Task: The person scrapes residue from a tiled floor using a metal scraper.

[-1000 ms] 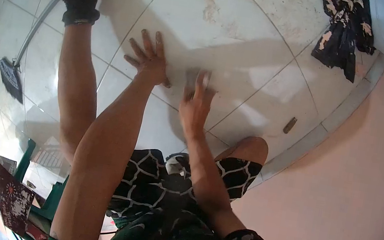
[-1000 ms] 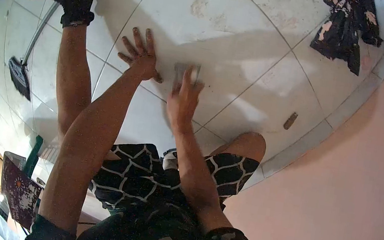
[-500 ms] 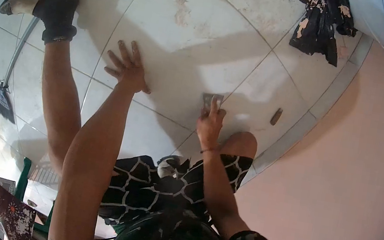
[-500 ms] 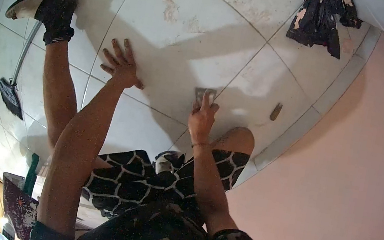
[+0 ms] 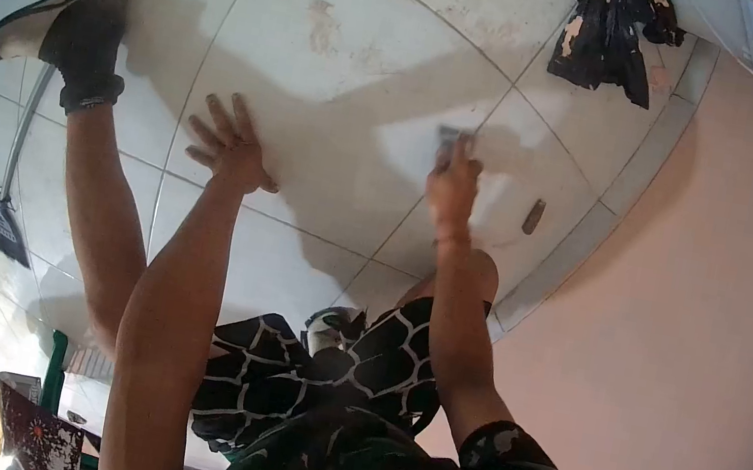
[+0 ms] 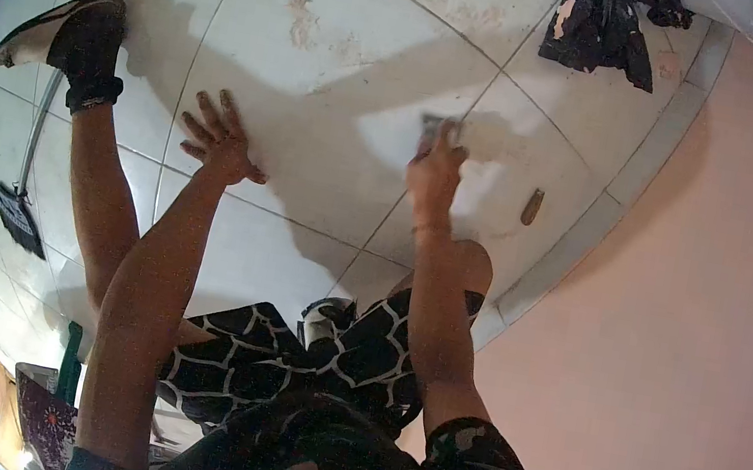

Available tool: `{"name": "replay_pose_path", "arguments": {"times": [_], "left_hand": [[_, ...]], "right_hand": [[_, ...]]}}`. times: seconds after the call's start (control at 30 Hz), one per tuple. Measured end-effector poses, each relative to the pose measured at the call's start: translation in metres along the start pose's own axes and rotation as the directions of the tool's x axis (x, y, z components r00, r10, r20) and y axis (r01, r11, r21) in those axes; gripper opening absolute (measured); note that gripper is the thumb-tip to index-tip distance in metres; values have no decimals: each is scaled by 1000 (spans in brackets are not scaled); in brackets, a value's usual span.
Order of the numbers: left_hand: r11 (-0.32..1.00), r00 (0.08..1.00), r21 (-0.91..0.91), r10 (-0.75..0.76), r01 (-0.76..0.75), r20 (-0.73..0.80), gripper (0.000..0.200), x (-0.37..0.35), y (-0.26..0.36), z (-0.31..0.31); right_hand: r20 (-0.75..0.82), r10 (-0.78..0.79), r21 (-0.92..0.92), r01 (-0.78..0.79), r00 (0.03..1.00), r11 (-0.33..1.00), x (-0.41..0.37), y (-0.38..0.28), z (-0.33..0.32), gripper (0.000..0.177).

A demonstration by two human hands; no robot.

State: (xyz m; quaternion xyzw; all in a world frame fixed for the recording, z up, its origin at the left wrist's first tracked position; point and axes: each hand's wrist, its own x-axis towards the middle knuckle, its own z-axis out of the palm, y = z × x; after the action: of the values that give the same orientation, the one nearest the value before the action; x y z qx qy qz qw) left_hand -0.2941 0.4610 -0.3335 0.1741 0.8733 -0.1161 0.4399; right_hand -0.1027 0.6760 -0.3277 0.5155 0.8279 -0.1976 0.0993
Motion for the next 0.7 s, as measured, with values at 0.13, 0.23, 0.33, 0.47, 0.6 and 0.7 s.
{"name": "replay_pose_path", "arguments": {"times": [0.13, 0.23, 0.33, 0.47, 0.6, 0.7], "left_hand": [[998, 999, 59, -30, 27, 42, 144, -5, 2, -2], [999, 999, 2, -46, 46, 24, 145, 2, 3, -8], [998, 997, 45, -45, 42, 68, 145, -4, 2, -2], [999, 999, 21, -33, 33, 13, 146, 1, 3, -6], [999, 998, 42, -35, 33, 43, 148, -7, 2, -1], [999, 999, 25, -28, 28, 27, 149, -2, 3, -9]], "right_hand": [[2, 0, 9, 0, 1000, 1000, 37, -7, -18, 50], [12, 71, -19, -70, 997, 997, 17, 3, -3, 44], [-22, -11, -23, 10, 1000, 1000, 45, 10, -5, 49], [-20, -70, 13, 71, 997, 997, 31, 12, -9, 49], [-28, -33, 17, 34, 999, 999, 36, 7, -15, 48], [57, 27, 33, -29, 998, 999, 29, 10, -15, 48]]}}
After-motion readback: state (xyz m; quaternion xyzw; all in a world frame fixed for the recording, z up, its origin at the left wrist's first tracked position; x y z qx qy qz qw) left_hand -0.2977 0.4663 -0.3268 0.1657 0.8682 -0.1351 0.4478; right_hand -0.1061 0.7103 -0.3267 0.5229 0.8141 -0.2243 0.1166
